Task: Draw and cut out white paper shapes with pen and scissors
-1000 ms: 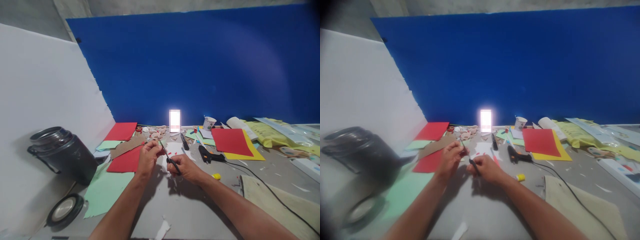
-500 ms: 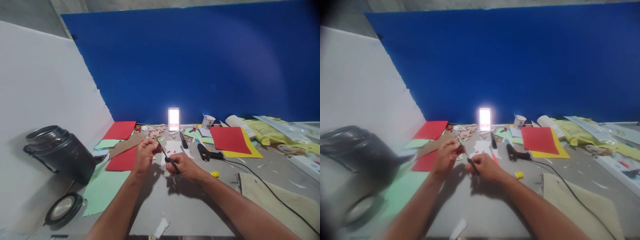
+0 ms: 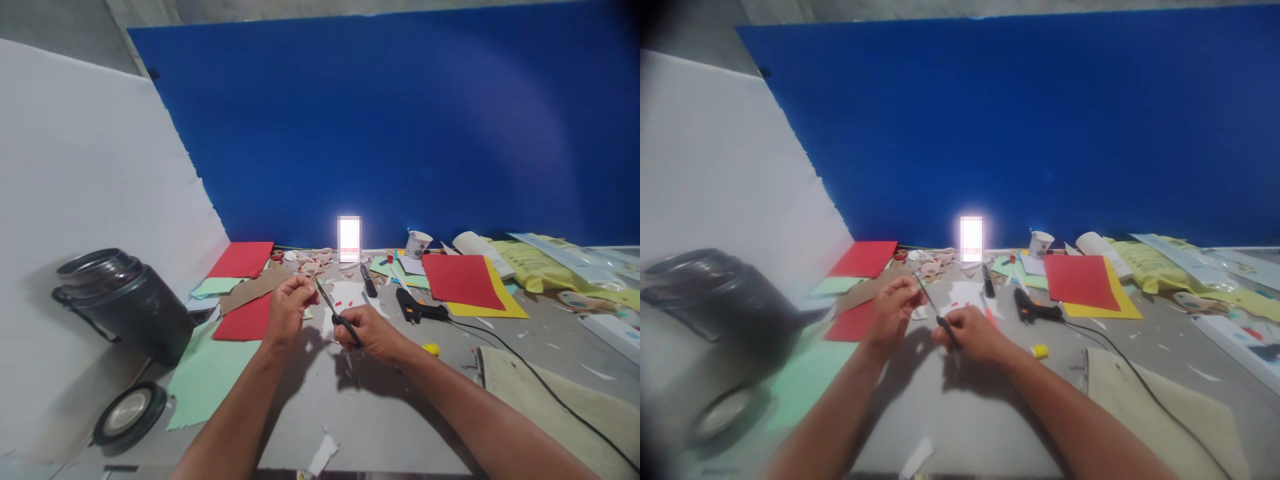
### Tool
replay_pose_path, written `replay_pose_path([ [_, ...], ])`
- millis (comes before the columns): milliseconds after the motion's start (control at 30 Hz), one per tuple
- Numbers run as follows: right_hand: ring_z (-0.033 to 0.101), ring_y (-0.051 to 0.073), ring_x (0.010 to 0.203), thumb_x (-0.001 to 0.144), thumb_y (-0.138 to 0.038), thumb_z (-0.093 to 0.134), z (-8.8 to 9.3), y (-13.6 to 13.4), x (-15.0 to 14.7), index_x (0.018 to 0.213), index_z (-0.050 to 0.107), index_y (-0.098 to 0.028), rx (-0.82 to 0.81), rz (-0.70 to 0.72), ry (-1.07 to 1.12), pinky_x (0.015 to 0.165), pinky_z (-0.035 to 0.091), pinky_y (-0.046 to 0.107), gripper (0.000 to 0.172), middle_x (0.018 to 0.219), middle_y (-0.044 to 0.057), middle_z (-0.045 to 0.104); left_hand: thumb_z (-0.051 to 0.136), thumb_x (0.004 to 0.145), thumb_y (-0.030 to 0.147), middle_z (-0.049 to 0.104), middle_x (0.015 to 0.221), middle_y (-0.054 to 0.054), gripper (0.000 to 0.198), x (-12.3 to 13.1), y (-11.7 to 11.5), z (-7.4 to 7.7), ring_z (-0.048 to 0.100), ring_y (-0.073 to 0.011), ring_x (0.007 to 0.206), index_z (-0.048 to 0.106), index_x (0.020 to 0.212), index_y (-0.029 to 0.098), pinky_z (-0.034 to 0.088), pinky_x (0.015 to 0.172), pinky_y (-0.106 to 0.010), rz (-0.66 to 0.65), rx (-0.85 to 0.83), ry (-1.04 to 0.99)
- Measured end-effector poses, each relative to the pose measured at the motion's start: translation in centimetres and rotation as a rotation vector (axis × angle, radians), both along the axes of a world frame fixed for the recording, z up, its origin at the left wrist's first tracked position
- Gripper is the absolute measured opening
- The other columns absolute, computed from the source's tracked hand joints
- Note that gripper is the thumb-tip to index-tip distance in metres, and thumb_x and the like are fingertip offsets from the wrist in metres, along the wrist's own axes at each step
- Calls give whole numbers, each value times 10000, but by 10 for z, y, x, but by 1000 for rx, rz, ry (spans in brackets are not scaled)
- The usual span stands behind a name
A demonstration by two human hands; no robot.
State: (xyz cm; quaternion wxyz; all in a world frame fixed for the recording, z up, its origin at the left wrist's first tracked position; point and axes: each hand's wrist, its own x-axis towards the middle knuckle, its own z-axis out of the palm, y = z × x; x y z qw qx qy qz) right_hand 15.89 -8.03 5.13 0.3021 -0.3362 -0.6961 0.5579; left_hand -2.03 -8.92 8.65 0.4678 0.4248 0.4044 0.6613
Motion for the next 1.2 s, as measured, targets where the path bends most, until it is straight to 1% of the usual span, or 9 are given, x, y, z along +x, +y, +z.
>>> replay_pose_path([
  [167,458,104,563,795,-344,683,0,0,0,575,579,-157,5,3,-18,540,345,241,308,569,-7,556,720,621,263,580,550,9,138,0,0,1,529,-122,565,618,596,174,432,608,-256,11,-3,-19],
  [567,428,96,562,779,-360,693,-5,2,1,587,574,-155,-15,14,-38,532,311,240,304,571,-20,543,744,637,249,579,568,15,146,-2,3,-1,536,-116,571,627,607,167,440,609,-248,18,26,-50],
  [767,417,91,549,784,-361,683,2,-1,0,571,564,-160,-16,-8,-45,536,318,243,317,557,-22,538,778,667,318,601,619,16,213,1,2,-1,555,-107,577,631,681,163,456,612,-246,22,7,-106],
  [867,440,99,558,787,-352,679,4,-1,-1,554,567,-162,8,-25,-41,547,338,246,320,554,-15,547,789,685,366,622,665,8,261,3,0,-3,571,-114,596,627,741,168,468,609,-250,-31,-14,-132],
  [933,452,104,559,783,-340,681,5,-1,-2,547,572,-164,18,-32,-40,545,348,245,314,544,-12,551,808,673,354,622,663,13,277,5,-1,-5,571,-114,593,607,740,175,473,617,-252,-53,-14,-120],
  [1067,435,100,542,769,-338,696,3,0,-2,556,578,-161,8,-35,-50,524,336,241,301,528,-17,540,804,684,315,608,622,23,256,8,-2,-6,563,-108,590,589,703,177,463,640,-247,-19,-14,-78],
  [1200,421,94,537,771,-352,699,1,0,-1,575,576,-159,-7,-25,-55,523,322,239,301,530,-25,526,779,683,294,588,599,28,223,8,-3,-4,550,-110,582,589,679,177,445,626,-248,-7,-11,-72],
])
